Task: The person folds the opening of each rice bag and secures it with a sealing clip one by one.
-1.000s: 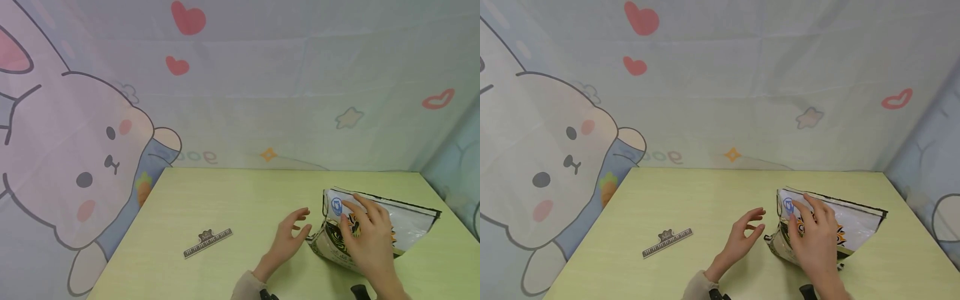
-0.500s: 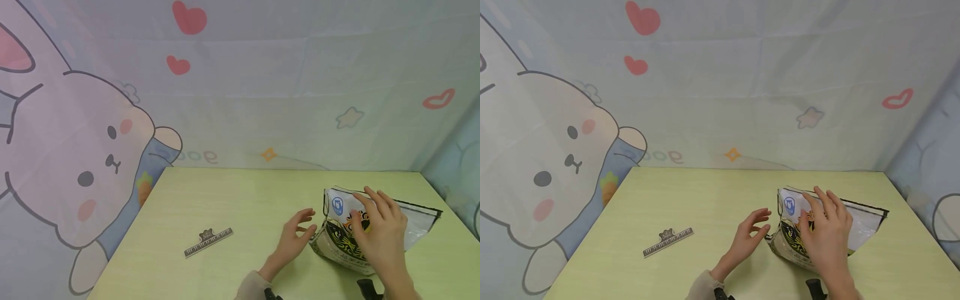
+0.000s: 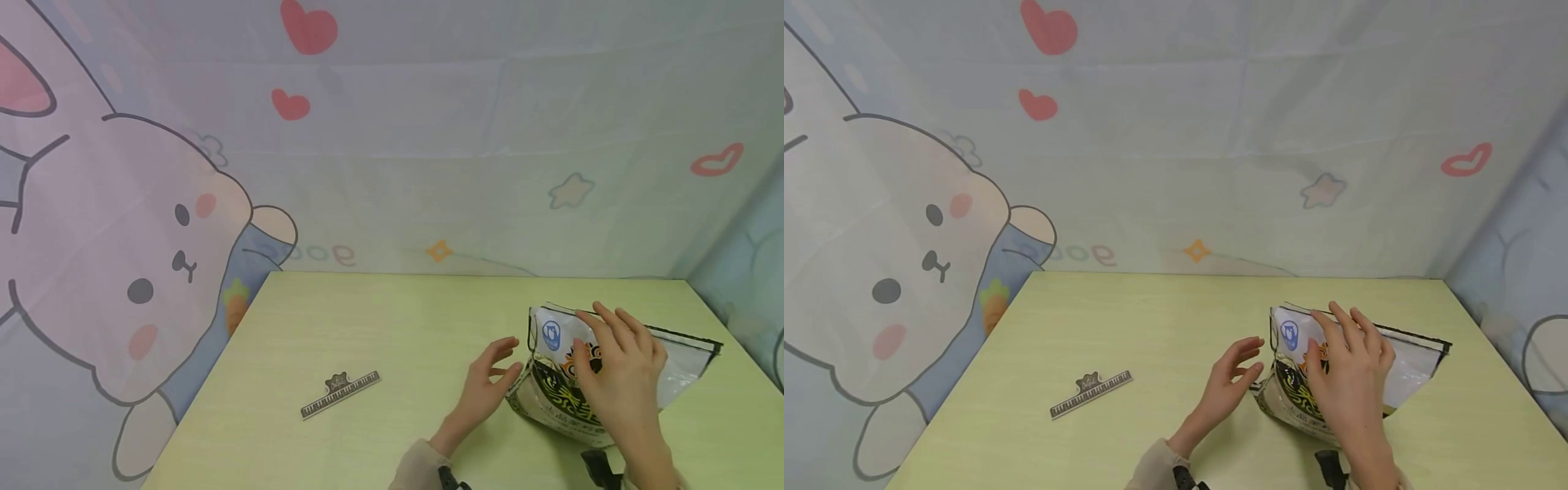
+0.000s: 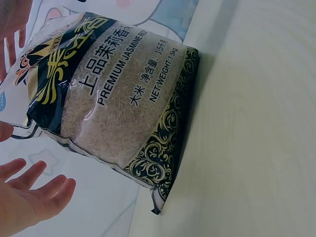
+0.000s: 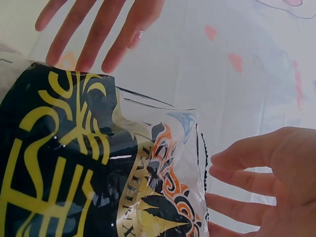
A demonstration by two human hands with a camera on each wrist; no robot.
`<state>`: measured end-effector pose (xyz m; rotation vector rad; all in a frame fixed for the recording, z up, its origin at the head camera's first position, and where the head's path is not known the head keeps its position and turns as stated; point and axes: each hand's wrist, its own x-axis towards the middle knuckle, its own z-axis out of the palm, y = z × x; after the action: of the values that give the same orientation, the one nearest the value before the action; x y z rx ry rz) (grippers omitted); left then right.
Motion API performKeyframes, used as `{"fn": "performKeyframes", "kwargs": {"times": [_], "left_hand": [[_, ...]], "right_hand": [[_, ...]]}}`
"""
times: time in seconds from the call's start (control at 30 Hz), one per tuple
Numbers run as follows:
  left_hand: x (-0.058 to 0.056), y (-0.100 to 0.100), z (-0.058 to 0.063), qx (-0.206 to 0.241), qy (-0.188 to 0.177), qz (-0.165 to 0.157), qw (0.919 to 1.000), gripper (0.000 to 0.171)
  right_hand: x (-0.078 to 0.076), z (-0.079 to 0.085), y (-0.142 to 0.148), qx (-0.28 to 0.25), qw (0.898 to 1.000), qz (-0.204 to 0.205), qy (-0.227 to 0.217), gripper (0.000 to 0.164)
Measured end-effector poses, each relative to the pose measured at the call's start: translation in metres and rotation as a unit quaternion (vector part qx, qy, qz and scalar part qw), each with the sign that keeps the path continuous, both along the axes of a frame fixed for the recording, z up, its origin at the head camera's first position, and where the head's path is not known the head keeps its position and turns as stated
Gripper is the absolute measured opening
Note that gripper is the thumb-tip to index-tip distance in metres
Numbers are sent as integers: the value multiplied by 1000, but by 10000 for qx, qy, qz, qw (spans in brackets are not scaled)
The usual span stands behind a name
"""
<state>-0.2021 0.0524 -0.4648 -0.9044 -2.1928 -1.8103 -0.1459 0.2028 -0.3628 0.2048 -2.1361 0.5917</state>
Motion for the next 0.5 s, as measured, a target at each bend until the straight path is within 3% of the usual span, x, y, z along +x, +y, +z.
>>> {"fn": "performKeyframes", "kwargs": {"times": [0.23, 0.5], "left_hand": [[1, 7, 7, -32, -203, -80, 9998, 40], [16, 5, 36, -163, -564, -173, 9981, 40]], "right_hand": [[-5, 1, 1, 118, 9999, 116, -42, 35], [-10, -2, 2, 77, 9999, 128, -27, 37]]}}
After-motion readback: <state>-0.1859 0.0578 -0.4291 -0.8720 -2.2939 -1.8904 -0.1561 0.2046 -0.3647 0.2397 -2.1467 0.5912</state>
